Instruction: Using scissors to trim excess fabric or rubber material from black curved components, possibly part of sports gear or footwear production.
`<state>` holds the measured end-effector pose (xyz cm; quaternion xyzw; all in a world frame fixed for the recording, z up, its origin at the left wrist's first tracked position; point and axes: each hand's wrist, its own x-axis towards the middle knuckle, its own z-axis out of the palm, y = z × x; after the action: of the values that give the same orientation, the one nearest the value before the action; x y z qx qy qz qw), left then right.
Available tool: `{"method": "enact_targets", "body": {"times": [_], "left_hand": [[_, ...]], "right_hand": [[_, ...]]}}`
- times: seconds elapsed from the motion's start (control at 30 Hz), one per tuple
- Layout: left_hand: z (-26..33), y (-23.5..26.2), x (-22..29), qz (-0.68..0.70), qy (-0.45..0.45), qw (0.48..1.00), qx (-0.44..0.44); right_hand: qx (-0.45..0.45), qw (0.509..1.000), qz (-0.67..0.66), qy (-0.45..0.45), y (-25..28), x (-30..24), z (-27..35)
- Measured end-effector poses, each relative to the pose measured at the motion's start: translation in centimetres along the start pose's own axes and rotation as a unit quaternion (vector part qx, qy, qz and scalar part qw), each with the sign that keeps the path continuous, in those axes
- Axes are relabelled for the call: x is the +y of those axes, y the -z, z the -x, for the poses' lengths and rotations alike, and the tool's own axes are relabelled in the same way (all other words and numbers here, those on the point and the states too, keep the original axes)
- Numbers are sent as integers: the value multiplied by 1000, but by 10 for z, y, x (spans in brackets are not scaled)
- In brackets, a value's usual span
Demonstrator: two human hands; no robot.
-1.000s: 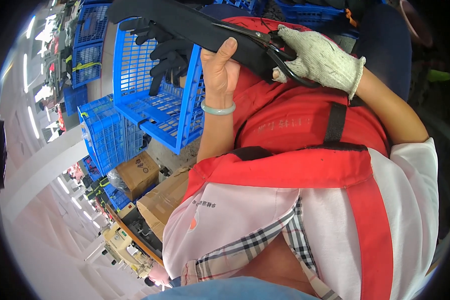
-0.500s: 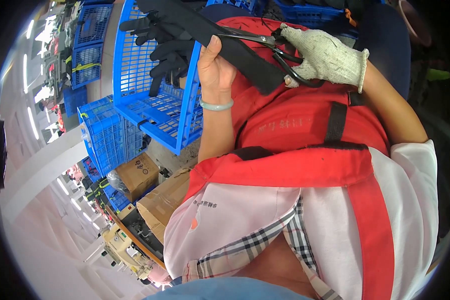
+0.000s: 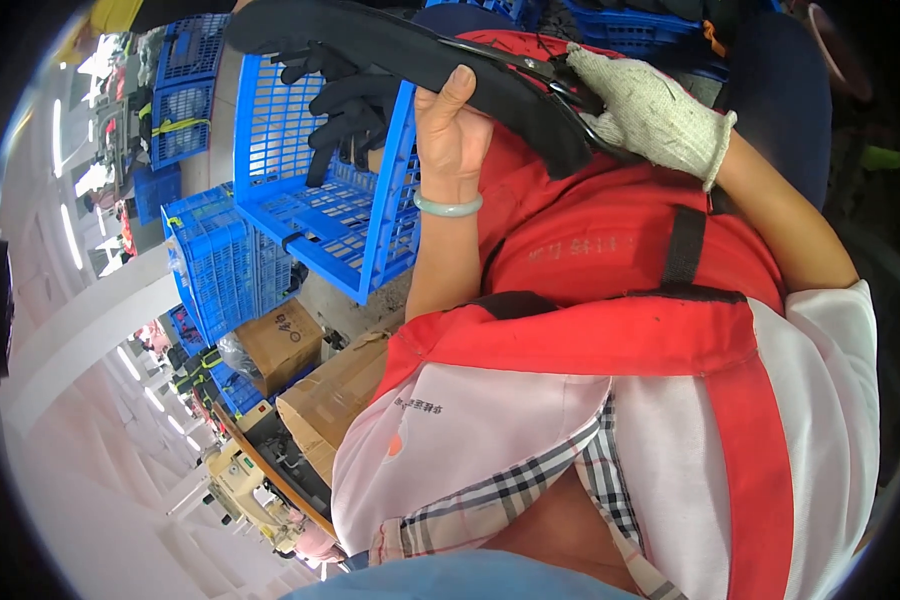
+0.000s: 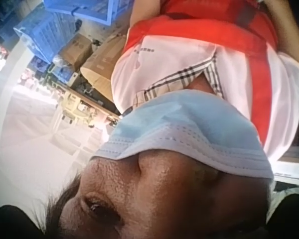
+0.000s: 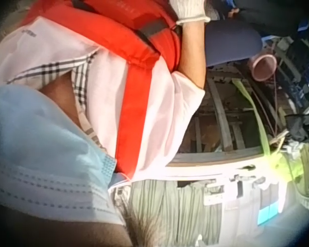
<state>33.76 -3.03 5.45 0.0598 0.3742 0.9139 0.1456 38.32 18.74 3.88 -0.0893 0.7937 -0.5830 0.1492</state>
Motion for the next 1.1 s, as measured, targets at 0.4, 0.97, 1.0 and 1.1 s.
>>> {"method": "enact_targets", "body": {"times": [0.4,0.97,1.0,1.1], "left_hand": [[3,-9,0,0,2,1000,-10],[-9,2,14,29,13,999,-5],[-8,2,14,0,6,1000,-7],[-5,3,12,-43,-11,999,-1]], "right_hand": [[57,966,240,76,-1,-9,5],[75,987,84,110,1,-19,3],[42,996,-54,59,3,-24,5],[5,998,-54,25,20,-40,9]]}}
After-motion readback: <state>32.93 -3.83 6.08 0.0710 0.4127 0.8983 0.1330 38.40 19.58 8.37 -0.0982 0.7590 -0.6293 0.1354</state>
